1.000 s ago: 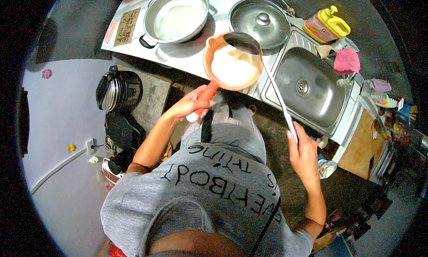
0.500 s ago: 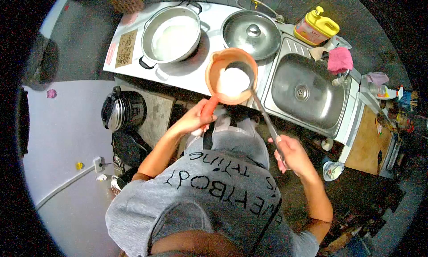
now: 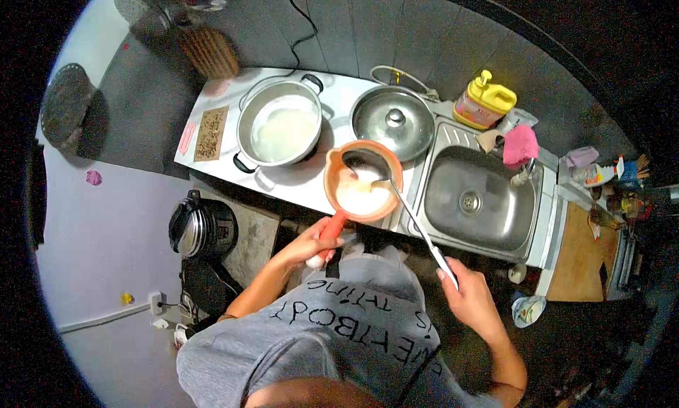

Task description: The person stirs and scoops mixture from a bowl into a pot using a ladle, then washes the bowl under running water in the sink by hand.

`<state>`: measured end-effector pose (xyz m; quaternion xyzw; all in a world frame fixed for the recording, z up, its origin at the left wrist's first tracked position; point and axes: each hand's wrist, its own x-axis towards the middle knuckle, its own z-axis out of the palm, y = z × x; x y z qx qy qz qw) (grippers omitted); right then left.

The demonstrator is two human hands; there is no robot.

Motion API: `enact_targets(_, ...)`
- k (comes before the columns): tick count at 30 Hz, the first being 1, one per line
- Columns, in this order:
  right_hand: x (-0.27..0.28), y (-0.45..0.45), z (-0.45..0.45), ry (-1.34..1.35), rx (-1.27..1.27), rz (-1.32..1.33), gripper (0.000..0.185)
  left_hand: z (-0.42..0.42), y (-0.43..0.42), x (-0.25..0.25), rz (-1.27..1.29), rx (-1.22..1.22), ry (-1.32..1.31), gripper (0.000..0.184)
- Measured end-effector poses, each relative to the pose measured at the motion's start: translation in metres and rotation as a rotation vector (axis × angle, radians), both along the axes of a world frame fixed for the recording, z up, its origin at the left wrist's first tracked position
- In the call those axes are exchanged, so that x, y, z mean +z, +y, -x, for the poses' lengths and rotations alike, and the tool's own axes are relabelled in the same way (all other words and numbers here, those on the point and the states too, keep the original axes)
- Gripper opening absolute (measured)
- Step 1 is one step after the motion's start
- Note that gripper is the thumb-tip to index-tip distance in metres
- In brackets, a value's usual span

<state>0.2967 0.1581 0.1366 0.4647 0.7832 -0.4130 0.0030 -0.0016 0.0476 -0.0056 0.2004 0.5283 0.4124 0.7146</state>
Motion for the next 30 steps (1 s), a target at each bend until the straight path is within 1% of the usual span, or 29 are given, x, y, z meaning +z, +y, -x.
enact_targets(2, -0.005, -0.001, 0.005, 0.019, 0.044, -0.139, 0.027, 0.003, -0.001, 0.004, 0.008, -0.002, -0.027, 0.054)
enact_targets(3, -0.013, 0.0, 0.008, 0.025, 0.052, -0.149, 0.027, 0.004, -0.002, 0.003, 0.004, 0.009, -0.042, 0.054)
enact_targets(5, -0.027, 0.0, 0.014, 0.026, 0.156, -0.43, 0.029, 0.005, -0.007, 0.003, -0.017, 0.038, -0.074, 0.054)
enact_targets(6, -0.027, 0.001, 0.021, 0.033, 0.164, -0.437, 0.029, 0.006, -0.008, 0.006, -0.024, 0.046, -0.068, 0.054)
enact_targets(8, -0.028, -0.002, 0.034, -0.119, 0.185, -0.475, 0.029, 0.008, -0.014, 0.014, 0.0, 0.13, -0.083, 0.052)
enact_targets(9, -0.031, -0.003, 0.039, -0.108, 0.189, -0.491, 0.028, 0.013, -0.015, 0.016, 0.005, 0.124, -0.05, 0.047)
enact_targets(10, -0.032, -0.005, 0.043, -0.103, 0.196, -0.493, 0.028, 0.017, -0.019, 0.016, 0.003, 0.132, -0.047, 0.047)
enact_targets(12, -0.033, -0.006, 0.05, 0.065, 0.205, -0.262, 0.027, 0.026, -0.028, 0.015, -0.039, 0.157, 0.084, 0.044)
enact_targets(13, -0.029, -0.003, 0.06, -0.032, 0.158, 0.022, 0.026, 0.03, -0.031, 0.027, -0.011, 0.157, 0.161, 0.041)
enact_targets(14, -0.009, 0.001, 0.072, -0.053, -0.097, 0.548, 0.03, 0.036, -0.035, 0.029, -0.009, 0.165, 0.165, 0.041)
enact_targets(16, -0.008, 0.014, 0.081, 0.168, -0.253, 0.989, 0.034, 0.049, -0.044, 0.03, -0.049, 0.192, 0.279, 0.039)
enact_targets(18, -0.001, 0.019, 0.101, 0.192, -0.247, 1.123, 0.036, 0.064, -0.052, 0.023, -0.093, 0.218, 0.316, 0.033)
enact_targets(21, 0.012, 0.008, 0.124, 0.186, -0.19, 1.089, 0.035, 0.082, -0.058, 0.03, -0.072, 0.238, 0.324, 0.033)
enact_targets(23, 0.022, 0.0, 0.135, 0.17, -0.034, 0.809, 0.032, 0.088, -0.062, 0.031, -0.085, 0.284, 0.278, 0.034)
enact_targets(24, 0.023, -0.004, 0.135, 0.161, -0.031, 0.816, 0.032, 0.088, -0.064, 0.032, -0.085, 0.304, 0.259, 0.034)
enact_targets(26, 0.026, -0.009, 0.135, 0.116, -0.009, 0.516, 0.028, 0.088, -0.067, 0.031, -0.072, 0.325, 0.229, 0.034)
enact_targets(27, 0.033, -0.012, 0.137, 0.082, 0.015, 0.366, 0.026, 0.087, -0.067, 0.032, -0.096, 0.353, 0.172, 0.034)
enact_targets(28, 0.031, -0.014, 0.136, 0.071, 0.015, 0.367, 0.026, 0.085, -0.067, 0.034, -0.118, 0.38, 0.113, 0.034)
enact_targets(30, 0.025, -0.019, 0.13, 0.119, 0.158, -0.154, 0.027, 0.081, -0.066, 0.038, -0.091, 0.415, 0.065, 0.034)
